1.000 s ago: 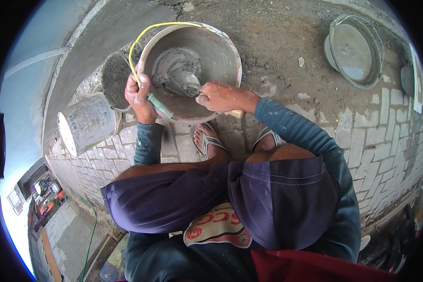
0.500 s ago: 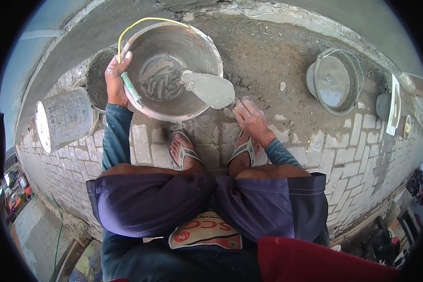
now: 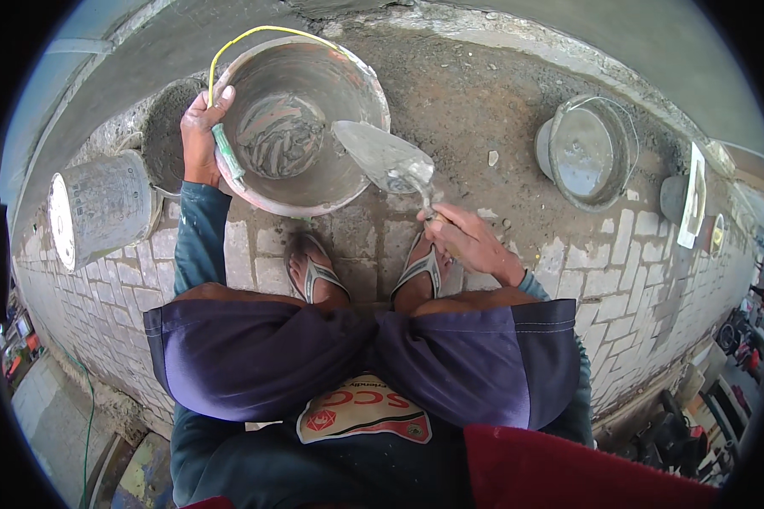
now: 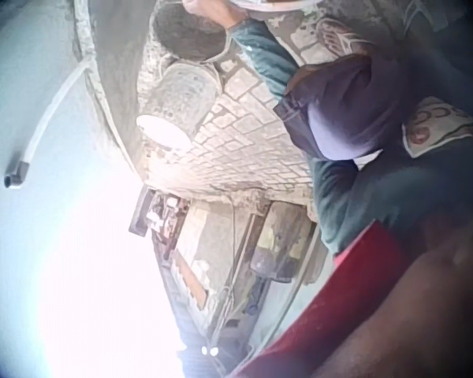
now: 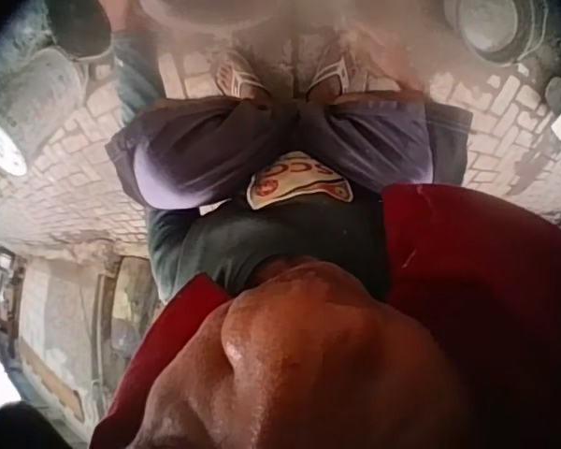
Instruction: The person is applying plaster to a wall with a trowel.
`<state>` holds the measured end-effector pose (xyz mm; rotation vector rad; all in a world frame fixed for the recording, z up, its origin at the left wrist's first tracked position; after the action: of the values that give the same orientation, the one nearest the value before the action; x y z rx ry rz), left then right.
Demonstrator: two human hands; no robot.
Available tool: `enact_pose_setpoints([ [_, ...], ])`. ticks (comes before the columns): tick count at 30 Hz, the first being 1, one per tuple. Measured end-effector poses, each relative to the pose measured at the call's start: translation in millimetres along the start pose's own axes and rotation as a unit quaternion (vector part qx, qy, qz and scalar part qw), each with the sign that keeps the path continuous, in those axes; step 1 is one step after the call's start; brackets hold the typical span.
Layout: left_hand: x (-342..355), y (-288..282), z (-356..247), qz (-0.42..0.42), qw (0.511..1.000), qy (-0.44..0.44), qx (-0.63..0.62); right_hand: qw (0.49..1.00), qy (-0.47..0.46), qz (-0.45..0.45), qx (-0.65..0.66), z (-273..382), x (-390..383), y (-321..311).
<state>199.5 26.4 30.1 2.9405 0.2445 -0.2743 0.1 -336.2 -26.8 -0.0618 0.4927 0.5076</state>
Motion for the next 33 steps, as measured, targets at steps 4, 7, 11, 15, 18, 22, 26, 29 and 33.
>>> enact_pose_setpoints([
  [4, -5, 12, 8, -0.002, 1.0, 0.004, -0.027, 0.975, 0.073, 0.084, 0.19, -9, 43, 30],
  [7, -12, 17, 0, -0.032, 0.999, 0.032, -0.021, 0.969, 0.128, 0.066, 0.201, -37, 36, 26],
  [11, 7, -17, 4, -0.019, 1.0, 0.012, 0.001, 0.943, 0.262, 0.055, 0.198, -75, -29, 4],
  [15, 13, 7, 2, 0.0, 1.0, -0.002, -0.003, 0.977, 0.196, 0.0, -0.085, -54, -60, -54],
  [18, 5, 40, -10, 0.085, 0.996, 0.003, 0.03, 0.82, -0.125, -0.159, -0.536, 50, -42, -77],
  [22, 9, 52, 1, 0.127, 0.991, 0.016, 0.046, 0.634, -0.205, -0.183, -0.722, 95, 3, -78],
  [26, 5, 57, -5, 0.102, 0.991, 0.057, 0.068, 0.721, -0.175, -0.063, -0.668, 44, 16, -64],
  [29, 6, 53, -1, 0.071, 0.996, 0.036, 0.041, 0.855, -0.139, 0.013, -0.5, 18, 2, -18],
  [33, 6, 18, -8, 0.046, 0.999, -0.006, 0.002, 0.943, -0.077, 0.014, -0.323, 14, 0, 0],
])
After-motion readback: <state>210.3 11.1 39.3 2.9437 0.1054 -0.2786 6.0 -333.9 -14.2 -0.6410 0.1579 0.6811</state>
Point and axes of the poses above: each hand's wrist, its own x-axis towards the middle knuckle, its own y-axis out of the palm, z = x × y, the point moved 9 cm from there along x, towards the middle knuckle, and after that the axes turned 2 degrees about y, right-handed, at the moved point
